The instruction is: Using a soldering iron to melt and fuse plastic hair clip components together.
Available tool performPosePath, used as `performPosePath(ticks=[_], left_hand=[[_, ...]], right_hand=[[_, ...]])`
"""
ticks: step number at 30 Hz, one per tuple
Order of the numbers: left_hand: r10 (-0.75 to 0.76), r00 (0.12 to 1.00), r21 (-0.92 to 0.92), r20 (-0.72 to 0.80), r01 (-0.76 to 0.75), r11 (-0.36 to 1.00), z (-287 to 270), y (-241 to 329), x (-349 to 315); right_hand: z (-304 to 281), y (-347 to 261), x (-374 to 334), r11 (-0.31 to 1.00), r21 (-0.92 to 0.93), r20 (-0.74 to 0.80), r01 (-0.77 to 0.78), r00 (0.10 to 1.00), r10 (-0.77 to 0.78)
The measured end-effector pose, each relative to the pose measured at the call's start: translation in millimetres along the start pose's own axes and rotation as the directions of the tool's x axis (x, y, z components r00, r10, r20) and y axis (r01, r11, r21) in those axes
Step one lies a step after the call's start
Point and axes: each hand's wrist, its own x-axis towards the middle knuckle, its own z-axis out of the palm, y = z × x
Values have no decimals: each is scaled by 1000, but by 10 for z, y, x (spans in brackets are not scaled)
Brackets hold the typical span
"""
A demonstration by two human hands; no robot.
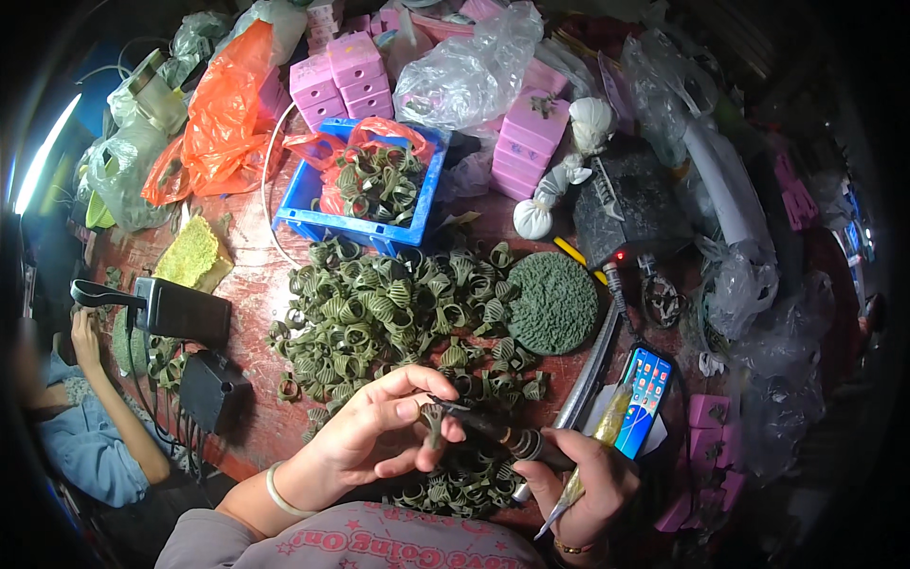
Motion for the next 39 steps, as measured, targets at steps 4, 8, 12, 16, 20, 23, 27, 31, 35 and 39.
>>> performPosePath(ticks=[4, 8, 12, 16, 20, 23, 27, 31, 35, 39], left_hand=[[48, 999, 88, -17, -46, 995, 27, -12, 4], [111, 993, 184, -38, -102, 978, 33, -9, 5], [174, 985, 320, -20, -158, 934, 33, -20, 13], [235, 972, 345, -14, -216, 913, 33, -20, 5], [274, 962, 422, -20, -240, 874, 72, -20, -6], [314, 949, 472, -29, -263, 841, 66, -29, -5], [352, 931, 451, -95, -275, 849, 77, -30, 3], [395, 912, 479, -109, -300, 825, 58, -36, 3], [419, 903, 507, -96, -318, 801, 55, -35, -2], [430, 897, 514, -106, -321, 796, 63, -47, 4]], right_hand=[[-5, -12, 21, 1000, 3, -13, -24, 1000, 24], [-16, -3, 20, 1000, 5, -27, -28, 999, 28], [-34, 8, 21, 1000, 7, -36, -22, 999, 22], [-21, 22, 25, 1000, 1, -39, 23, 999, -23], [-46, 10, 19, 1000, -7, -10, -3, 1000, 3], [-37, 15, 20, 1000, -6, -8, 19, 1000, -19], [-24, 18, 13, 998, -23, -15, 65, 998, -65], [0, 14, 2, 994, -73, -17, 79, 997, -80], [11, 26, -5, 994, -63, -20, 86, 996, -87], [31, 40, -24, 994, -60, -15, 96, 995, -97]])
